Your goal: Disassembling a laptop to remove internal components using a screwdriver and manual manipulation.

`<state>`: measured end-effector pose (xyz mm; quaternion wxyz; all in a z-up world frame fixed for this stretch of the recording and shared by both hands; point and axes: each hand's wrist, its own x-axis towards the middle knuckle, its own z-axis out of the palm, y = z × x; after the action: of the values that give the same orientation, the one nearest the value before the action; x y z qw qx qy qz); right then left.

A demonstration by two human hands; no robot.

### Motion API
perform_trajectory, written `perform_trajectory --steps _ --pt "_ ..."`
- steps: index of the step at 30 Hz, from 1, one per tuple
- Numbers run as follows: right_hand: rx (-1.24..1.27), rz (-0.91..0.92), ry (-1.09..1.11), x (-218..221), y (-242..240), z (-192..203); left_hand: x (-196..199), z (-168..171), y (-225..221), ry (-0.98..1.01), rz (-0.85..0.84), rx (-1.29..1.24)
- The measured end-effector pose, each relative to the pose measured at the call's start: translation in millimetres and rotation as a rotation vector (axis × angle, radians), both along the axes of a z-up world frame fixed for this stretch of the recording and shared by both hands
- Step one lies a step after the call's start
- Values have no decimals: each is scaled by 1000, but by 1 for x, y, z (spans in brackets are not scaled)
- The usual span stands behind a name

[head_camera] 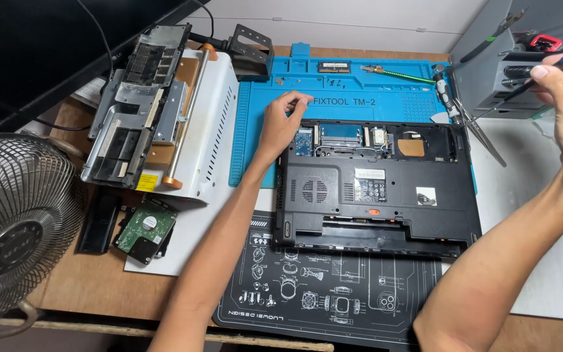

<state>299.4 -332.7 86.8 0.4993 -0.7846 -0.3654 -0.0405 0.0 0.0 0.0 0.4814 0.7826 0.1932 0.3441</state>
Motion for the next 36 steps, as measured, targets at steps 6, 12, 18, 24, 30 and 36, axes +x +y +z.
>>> perform_trajectory --steps 6,12,18,24,30,36 --pt "-20 -6 16 7 -2 -4 0 0 0 1 3 -6" --pt "5 39 -150 15 -9 -12 0 1 -1 -4 2 -6" --pt "-19 39 -180 14 -10 -12 1 0 -1 -3 9 1" --pt "23 101 -78 -1 -8 0 0 0 -1 3 1 1" --pt "-85 -66 25 -32 -12 28 -2 6 -2 16 -22 40" --pt "-135 -104 56 -54 -22 52 -2 10 -4 26 -26 41"
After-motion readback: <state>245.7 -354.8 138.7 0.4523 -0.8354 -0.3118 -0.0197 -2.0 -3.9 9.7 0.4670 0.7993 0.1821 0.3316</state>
